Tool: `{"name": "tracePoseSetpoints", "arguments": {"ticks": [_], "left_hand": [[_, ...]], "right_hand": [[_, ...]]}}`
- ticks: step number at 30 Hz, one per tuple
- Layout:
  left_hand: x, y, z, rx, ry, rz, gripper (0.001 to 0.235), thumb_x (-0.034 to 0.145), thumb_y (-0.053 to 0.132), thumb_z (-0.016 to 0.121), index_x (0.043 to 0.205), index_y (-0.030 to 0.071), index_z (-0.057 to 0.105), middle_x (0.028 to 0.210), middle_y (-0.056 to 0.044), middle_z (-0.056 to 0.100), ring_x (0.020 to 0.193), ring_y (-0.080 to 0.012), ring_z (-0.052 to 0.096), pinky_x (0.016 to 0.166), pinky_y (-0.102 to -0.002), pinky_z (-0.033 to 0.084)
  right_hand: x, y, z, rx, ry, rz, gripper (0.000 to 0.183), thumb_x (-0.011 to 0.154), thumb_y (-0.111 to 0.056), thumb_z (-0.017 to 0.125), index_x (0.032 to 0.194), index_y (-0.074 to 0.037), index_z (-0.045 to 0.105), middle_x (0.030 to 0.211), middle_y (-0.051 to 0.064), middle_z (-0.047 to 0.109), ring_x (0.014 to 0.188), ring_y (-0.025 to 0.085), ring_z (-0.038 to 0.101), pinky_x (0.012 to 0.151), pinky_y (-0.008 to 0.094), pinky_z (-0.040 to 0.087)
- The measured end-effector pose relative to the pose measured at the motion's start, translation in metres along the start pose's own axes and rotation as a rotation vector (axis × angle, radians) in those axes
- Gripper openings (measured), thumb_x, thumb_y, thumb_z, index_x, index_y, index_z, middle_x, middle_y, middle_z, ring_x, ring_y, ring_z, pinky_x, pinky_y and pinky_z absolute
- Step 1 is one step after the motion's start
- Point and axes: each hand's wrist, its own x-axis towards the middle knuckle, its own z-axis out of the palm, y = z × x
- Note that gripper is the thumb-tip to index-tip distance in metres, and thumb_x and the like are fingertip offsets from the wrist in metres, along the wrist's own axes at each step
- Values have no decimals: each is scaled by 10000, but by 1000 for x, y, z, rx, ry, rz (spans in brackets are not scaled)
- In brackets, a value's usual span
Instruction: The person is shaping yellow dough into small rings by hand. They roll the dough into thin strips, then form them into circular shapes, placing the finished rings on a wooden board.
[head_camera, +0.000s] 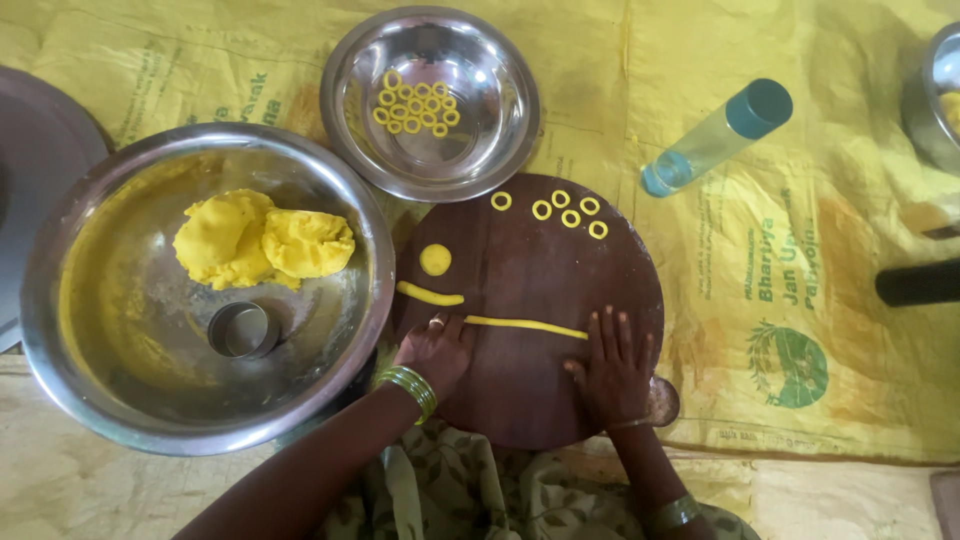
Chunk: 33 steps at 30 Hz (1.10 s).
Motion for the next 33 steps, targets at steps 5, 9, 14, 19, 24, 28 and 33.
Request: {"name": "tracePoseSetpoints", "arguments": {"ticks": [5, 9, 14, 19, 24, 28, 33], "left_hand": [[-6, -1, 1, -48, -191, -31, 290, 846, 75, 685, 1130, 27, 654, 1169, -146, 629, 1125, -291, 652, 801, -417, 612], [1, 5, -2, -35, -213, -11, 291, 825, 67, 691, 1113, 40, 660, 1194, -137, 614, 1143, -294, 643, 816, -423, 605], [-3, 7, -1, -31, -191, 10, 343, 821, 78, 682, 1157, 17, 648, 1175, -150, 620, 1099, -295, 658, 796, -422, 610], [-18, 1, 3, -61, -25, -18, 395, 821, 92, 659, 1208, 16, 645, 1129, -149, 635, 1078, -310, 665, 751, -423, 615], [-20, -1, 8, -36, -144, -12, 260, 832, 98, 657, 1088, 49, 652, 1120, -129, 625, 1120, -303, 652, 794, -422, 613], [-13, 1, 6, -28, -95, 27, 283, 808, 97, 666, 1085, 44, 651, 1091, -129, 624, 1101, -310, 656, 774, -415, 618], [-18, 2, 8, -36, -38, 7, 232, 822, 117, 656, 1049, 66, 661, 1071, -118, 631, 1104, -302, 663, 757, -429, 620]], "right_hand": [[-51, -9, -17, 0, -44, -42, 816, 918, -656, 419, 1569, -174, 319, 1652, 161, 254, 1541, 323, 195, 1182, 662, 160], [-64, -10, -19, -6, -100, -8, 810, 927, -653, 406, 1578, -180, 314, 1653, 188, 236, 1537, 342, 186, 1177, 661, 153], [-26, -3, -3, -4, -19, 50, 804, 941, -656, 411, 1585, -184, 322, 1668, 211, 226, 1556, 358, 180, 1198, 662, 144], [-24, -2, -7, -49, -61, 58, 813, 925, -658, 425, 1579, -186, 321, 1668, 198, 232, 1562, 346, 180, 1197, 669, 150], [-67, -7, -24, 2, -140, 10, 864, 905, -668, 432, 1561, -118, 317, 1633, 232, 234, 1540, 364, 173, 1164, 672, 165], [-70, -11, -31, 48, -125, 21, 865, 911, -669, 415, 1554, -99, 315, 1632, 241, 238, 1542, 370, 168, 1171, 665, 174], [-47, -20, -27, -18, -74, -24, 838, 906, -667, 416, 1544, -128, 347, 1627, 246, 257, 1531, 370, 198, 1167, 678, 161]]}}
